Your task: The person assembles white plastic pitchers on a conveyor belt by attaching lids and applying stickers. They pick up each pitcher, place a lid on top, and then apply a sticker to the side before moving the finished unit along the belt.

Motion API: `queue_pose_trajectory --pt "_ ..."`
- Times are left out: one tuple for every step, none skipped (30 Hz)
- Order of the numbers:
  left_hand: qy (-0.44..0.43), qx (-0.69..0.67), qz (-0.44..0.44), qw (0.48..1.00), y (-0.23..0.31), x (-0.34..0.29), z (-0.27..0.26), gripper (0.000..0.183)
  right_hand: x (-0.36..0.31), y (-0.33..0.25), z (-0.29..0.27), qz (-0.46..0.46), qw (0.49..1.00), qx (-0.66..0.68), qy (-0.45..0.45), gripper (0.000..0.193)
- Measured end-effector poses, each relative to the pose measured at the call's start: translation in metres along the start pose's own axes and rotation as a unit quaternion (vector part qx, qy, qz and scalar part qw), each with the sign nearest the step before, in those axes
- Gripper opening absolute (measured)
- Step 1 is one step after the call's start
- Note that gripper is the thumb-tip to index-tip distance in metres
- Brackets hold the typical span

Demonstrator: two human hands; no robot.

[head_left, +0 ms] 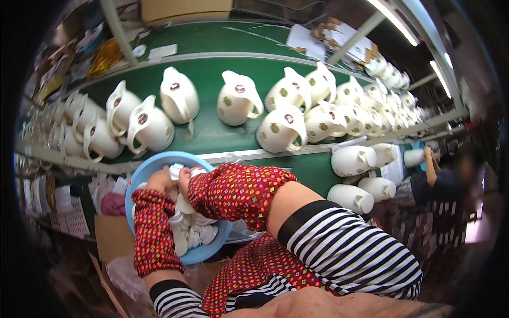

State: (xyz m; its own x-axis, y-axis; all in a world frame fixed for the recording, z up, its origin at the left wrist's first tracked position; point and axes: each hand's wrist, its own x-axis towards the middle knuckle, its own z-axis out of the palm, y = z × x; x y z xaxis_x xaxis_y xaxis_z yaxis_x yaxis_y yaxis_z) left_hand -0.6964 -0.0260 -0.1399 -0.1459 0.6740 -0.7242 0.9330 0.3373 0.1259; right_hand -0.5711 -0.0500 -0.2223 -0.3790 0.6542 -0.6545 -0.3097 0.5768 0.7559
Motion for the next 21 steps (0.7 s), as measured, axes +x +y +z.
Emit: queue_pose_trajectory --pt "0.006 0.017 0.034 0.999 0.017 0.0 -0.004 0.073 0.002 -0.003 0.023 0.003 0.997 0.035 0.062 0.028" --pt "-0.001 0.043 0.069 0.997 0.034 0.016 -0.002 0.072 0.002 -0.007 0.051 0.004 0.987 0.083 0.138 0.024" --pt "0.006 0.043 0.062 0.997 0.029 0.016 0.002 0.072 -0.006 0.0 0.062 -0.002 0.961 0.139 0.239 0.021" --pt "0.01 0.04 0.043 0.998 0.017 0.014 0.01 0.072 -0.035 0.036 0.07 -0.04 0.908 0.263 0.323 0.015" --pt "0.029 0.047 0.029 0.998 0.013 0.003 0.015 0.074 -0.072 0.082 0.083 -0.099 0.835 0.368 0.397 0.011" --pt "0.044 0.063 0.034 0.996 0.023 -0.01 0.01 0.075 -0.099 0.118 0.091 -0.161 0.818 0.443 0.329 0.015" --pt "0.045 0.076 0.03 0.996 0.038 -0.026 0.0 0.078 -0.118 0.143 0.114 -0.167 0.775 0.522 0.314 0.02" --pt "0.064 0.075 0.046 0.994 0.048 -0.037 -0.005 0.08 -0.135 0.161 0.146 -0.17 0.725 0.598 0.296 0.025" --pt "0.062 0.083 0.04 0.994 0.055 -0.047 -0.011 0.081 -0.147 0.172 0.177 -0.168 0.664 0.672 0.281 0.042" --pt "0.061 0.088 0.039 0.993 0.067 -0.051 -0.013 0.083 -0.167 0.179 0.215 -0.112 0.628 0.706 0.308 0.043" --pt "0.071 0.093 0.051 0.992 0.069 -0.048 -0.01 0.086 -0.187 0.185 0.254 -0.114 0.588 0.742 0.303 0.051" --pt "0.078 0.084 0.053 0.992 0.071 -0.054 -0.011 0.085 -0.206 0.182 0.294 -0.087 0.468 0.827 0.299 0.06" --pt "0.08 0.095 0.047 0.991 0.084 -0.057 -0.013 0.088 -0.212 0.166 0.342 -0.062 0.376 0.873 0.303 0.064" --pt "0.085 0.102 0.037 0.99 0.095 -0.06 -0.013 0.09 -0.22 0.15 0.385 -0.012 0.324 0.898 0.297 0.064" --pt "0.112 0.099 0.022 0.989 0.095 -0.064 -0.01 0.099 -0.24 0.154 0.418 0.022 0.27 0.922 0.275 0.059" --pt "0.108 0.107 0.02 0.988 0.111 -0.069 -0.017 0.104 -0.236 0.12 0.471 0.111 0.229 0.922 0.292 0.056" --pt "0.09 0.115 0.023 0.989 0.111 -0.07 -0.019 0.103 -0.252 0.12 0.501 0.158 0.146 0.932 0.292 0.049" --pt "0.07 0.125 0.029 0.989 0.108 -0.065 -0.023 0.101 -0.269 0.118 0.536 0.185 0.047 0.953 0.235 0.05" --pt "0.046 0.12 0.016 0.992 0.102 -0.058 -0.028 0.102 -0.28 0.117 0.569 0.21 -0.036 0.953 0.216 0.043" --pt "0.022 0.115 0.001 0.993 0.099 -0.051 -0.032 0.102 -0.286 0.115 0.592 0.226 -0.125 0.935 0.242 0.04" --pt "0.034 0.11 -0.007 0.993 0.101 -0.055 -0.034 0.101 -0.285 0.11 0.621 0.244 -0.142 0.93 0.237 0.042"
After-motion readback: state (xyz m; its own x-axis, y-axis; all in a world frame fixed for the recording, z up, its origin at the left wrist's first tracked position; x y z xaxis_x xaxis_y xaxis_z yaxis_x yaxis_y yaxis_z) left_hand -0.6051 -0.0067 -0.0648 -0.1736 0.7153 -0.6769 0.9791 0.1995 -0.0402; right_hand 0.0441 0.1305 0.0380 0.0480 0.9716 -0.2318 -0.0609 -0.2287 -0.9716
